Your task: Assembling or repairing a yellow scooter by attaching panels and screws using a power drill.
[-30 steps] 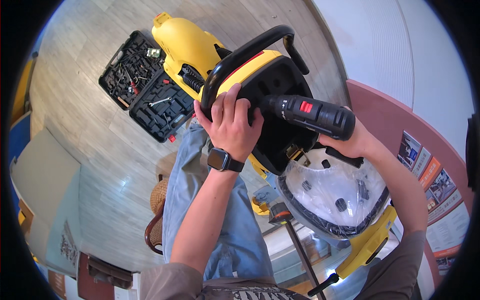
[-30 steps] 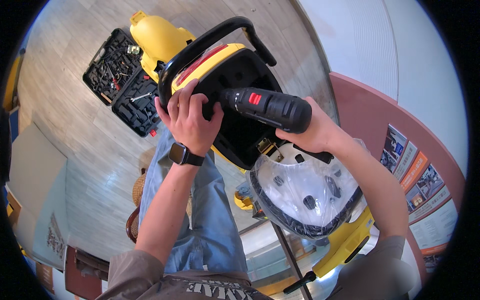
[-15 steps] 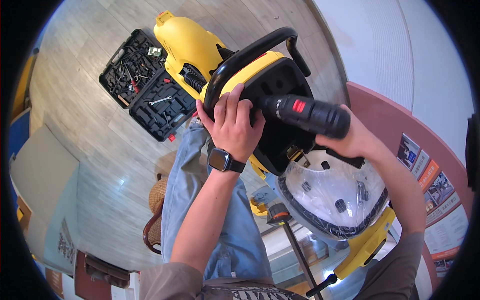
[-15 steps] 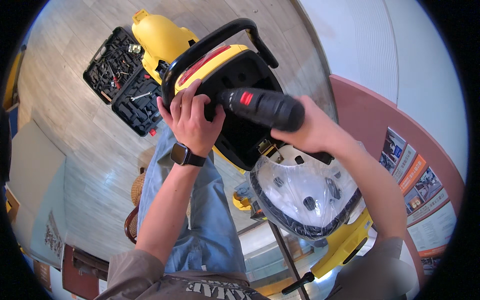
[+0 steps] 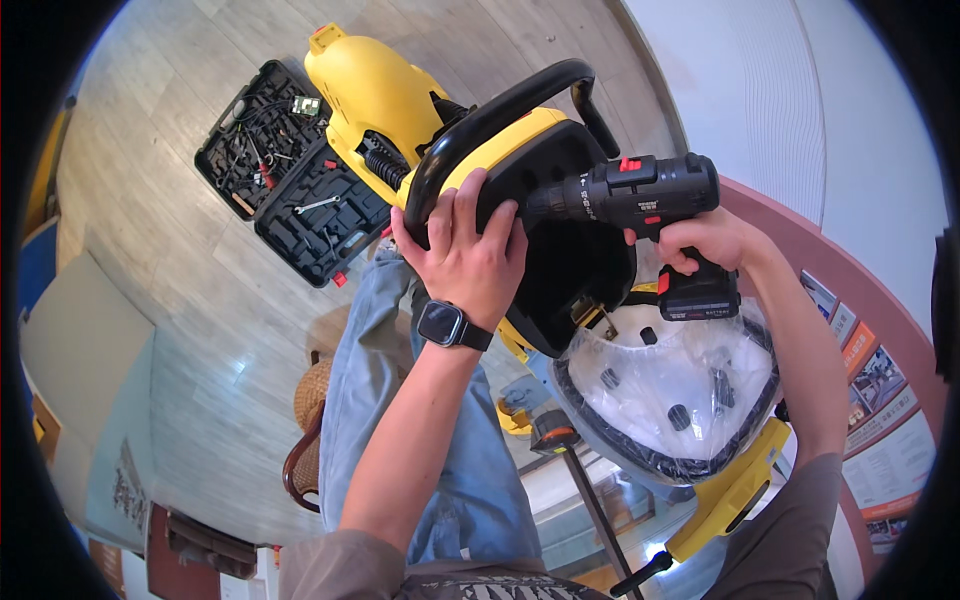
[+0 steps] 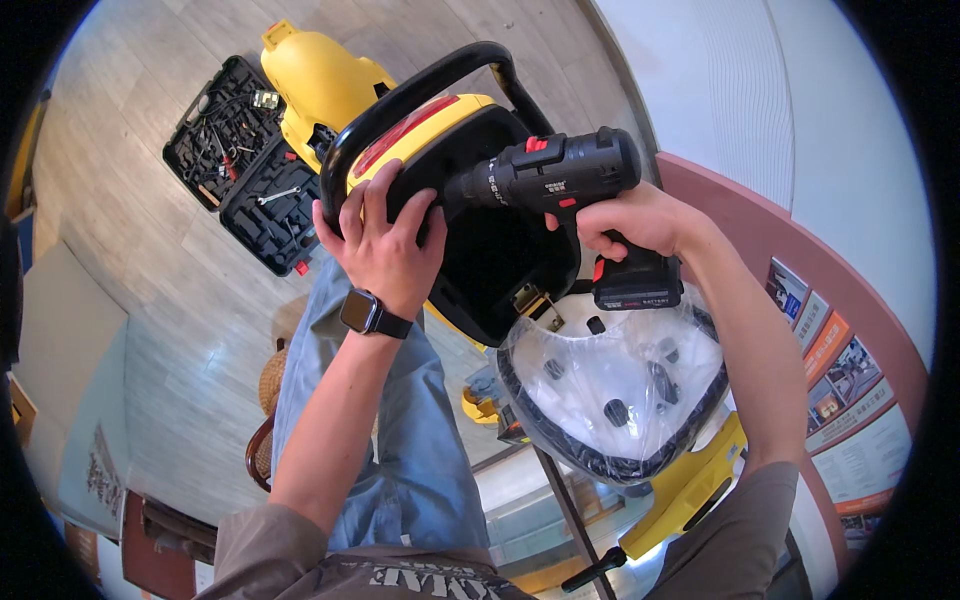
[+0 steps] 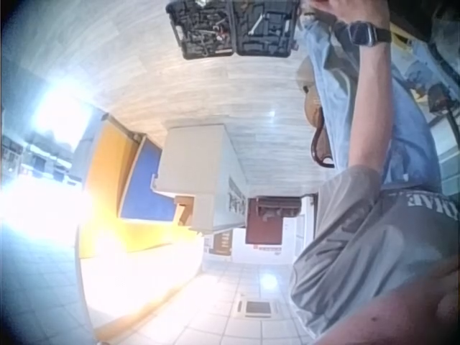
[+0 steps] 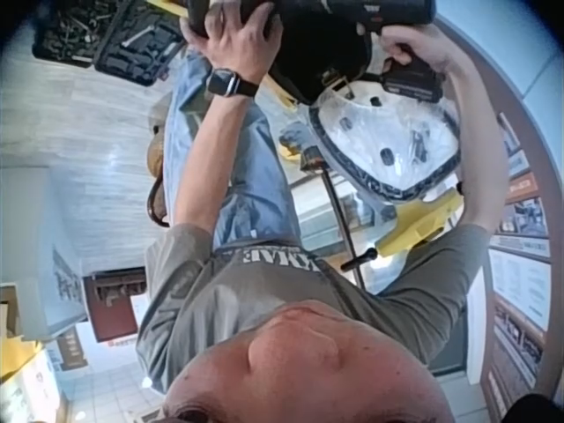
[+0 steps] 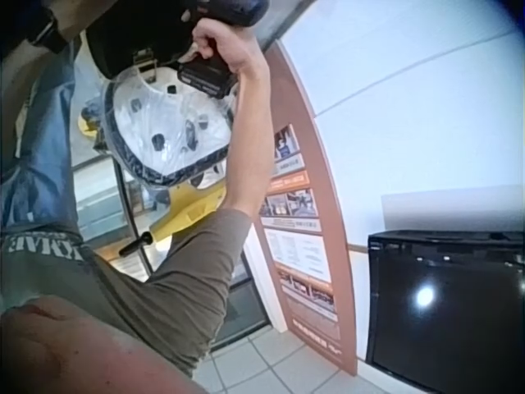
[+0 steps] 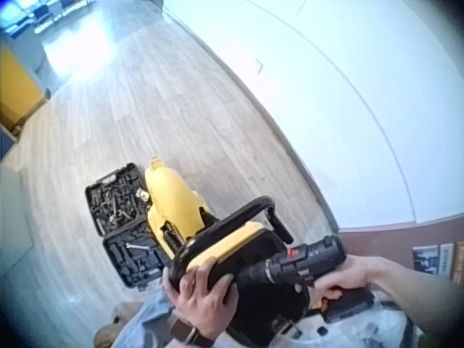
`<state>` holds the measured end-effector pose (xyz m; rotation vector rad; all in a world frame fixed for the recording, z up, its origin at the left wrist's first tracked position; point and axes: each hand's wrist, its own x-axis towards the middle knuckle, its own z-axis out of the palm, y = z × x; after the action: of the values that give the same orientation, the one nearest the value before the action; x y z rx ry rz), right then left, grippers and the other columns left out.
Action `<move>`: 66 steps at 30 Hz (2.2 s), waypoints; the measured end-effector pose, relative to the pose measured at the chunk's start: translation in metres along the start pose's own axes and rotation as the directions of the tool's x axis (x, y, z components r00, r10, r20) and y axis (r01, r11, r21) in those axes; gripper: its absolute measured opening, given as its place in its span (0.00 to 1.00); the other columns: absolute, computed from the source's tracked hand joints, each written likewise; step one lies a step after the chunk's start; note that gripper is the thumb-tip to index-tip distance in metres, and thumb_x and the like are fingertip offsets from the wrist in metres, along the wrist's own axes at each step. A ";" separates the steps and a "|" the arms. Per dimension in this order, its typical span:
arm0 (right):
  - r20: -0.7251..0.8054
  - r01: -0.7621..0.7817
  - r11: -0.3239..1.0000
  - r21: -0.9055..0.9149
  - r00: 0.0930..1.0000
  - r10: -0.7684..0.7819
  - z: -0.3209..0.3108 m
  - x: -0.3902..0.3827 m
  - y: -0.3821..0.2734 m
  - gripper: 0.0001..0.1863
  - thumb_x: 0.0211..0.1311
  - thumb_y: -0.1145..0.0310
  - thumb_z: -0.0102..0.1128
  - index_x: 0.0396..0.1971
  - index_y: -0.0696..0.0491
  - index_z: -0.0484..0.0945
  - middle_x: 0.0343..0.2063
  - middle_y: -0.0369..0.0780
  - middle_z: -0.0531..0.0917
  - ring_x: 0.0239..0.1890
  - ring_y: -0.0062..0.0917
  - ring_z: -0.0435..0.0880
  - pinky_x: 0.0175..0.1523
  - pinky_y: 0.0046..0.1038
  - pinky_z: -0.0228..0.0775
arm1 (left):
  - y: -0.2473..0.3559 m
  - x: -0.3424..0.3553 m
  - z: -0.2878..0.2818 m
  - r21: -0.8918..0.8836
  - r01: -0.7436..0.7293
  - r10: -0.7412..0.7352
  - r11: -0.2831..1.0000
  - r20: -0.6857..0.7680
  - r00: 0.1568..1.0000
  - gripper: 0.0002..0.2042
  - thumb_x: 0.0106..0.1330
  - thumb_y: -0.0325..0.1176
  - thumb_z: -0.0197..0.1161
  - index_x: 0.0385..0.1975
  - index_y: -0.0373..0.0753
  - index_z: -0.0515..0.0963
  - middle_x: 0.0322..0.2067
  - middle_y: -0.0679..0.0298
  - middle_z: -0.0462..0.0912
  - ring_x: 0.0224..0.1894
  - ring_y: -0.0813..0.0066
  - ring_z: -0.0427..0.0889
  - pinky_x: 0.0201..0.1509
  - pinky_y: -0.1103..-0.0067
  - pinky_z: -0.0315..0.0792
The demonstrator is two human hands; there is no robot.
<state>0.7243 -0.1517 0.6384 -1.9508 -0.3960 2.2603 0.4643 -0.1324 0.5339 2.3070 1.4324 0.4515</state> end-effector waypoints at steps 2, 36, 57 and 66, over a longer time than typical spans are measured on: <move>0.003 0.000 1.000 0.005 1.000 0.000 -0.001 -0.003 -0.003 0.17 0.40 0.76 0.54 0.35 0.61 0.79 0.11 0.33 0.71 0.12 0.14 0.67 0.21 0.18 0.60 | 0.002 0.000 -0.001 0.007 -0.002 0.001 1.000 0.027 1.000 0.09 0.50 0.38 0.71 0.32 0.57 0.83 0.55 0.74 0.75 0.59 0.66 0.68 0.69 0.48 0.47; -0.012 -0.021 0.273 -0.962 0.999 0.033 0.016 -0.071 -0.002 0.19 0.41 0.75 0.67 0.39 0.49 0.82 0.29 0.46 0.85 0.38 0.41 0.85 0.46 0.40 0.77 | 0.010 -0.088 -0.021 -0.209 -0.284 0.347 0.936 0.403 0.847 0.11 0.50 0.38 0.69 0.35 0.50 0.82 0.59 0.69 0.74 0.69 0.69 0.65 0.69 0.35 0.36; 0.230 0.228 0.030 -0.973 0.966 0.115 0.045 0.010 0.079 0.19 0.46 0.70 0.67 0.43 0.49 0.81 0.27 0.43 0.85 0.34 0.38 0.86 0.41 0.36 0.78 | 0.008 -0.195 -0.002 -0.089 -0.397 0.383 0.914 0.518 0.765 0.32 0.54 0.28 0.66 0.60 0.66 0.72 0.73 0.68 0.56 0.76 0.70 0.47 0.69 0.35 0.36; 0.246 0.240 0.057 -0.969 0.959 0.142 0.043 0.012 0.092 0.19 0.47 0.70 0.67 0.43 0.51 0.80 0.27 0.44 0.85 0.35 0.39 0.86 0.41 0.36 0.78 | 0.002 -0.196 0.000 -0.088 -0.430 0.413 0.898 0.502 0.760 0.35 0.56 0.22 0.61 0.62 0.69 0.70 0.73 0.70 0.55 0.77 0.72 0.45 0.69 0.35 0.36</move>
<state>0.6872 -0.2411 0.6072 -1.6984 -2.7328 2.2781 0.3820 -0.3097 0.5214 2.5155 0.6633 -0.0836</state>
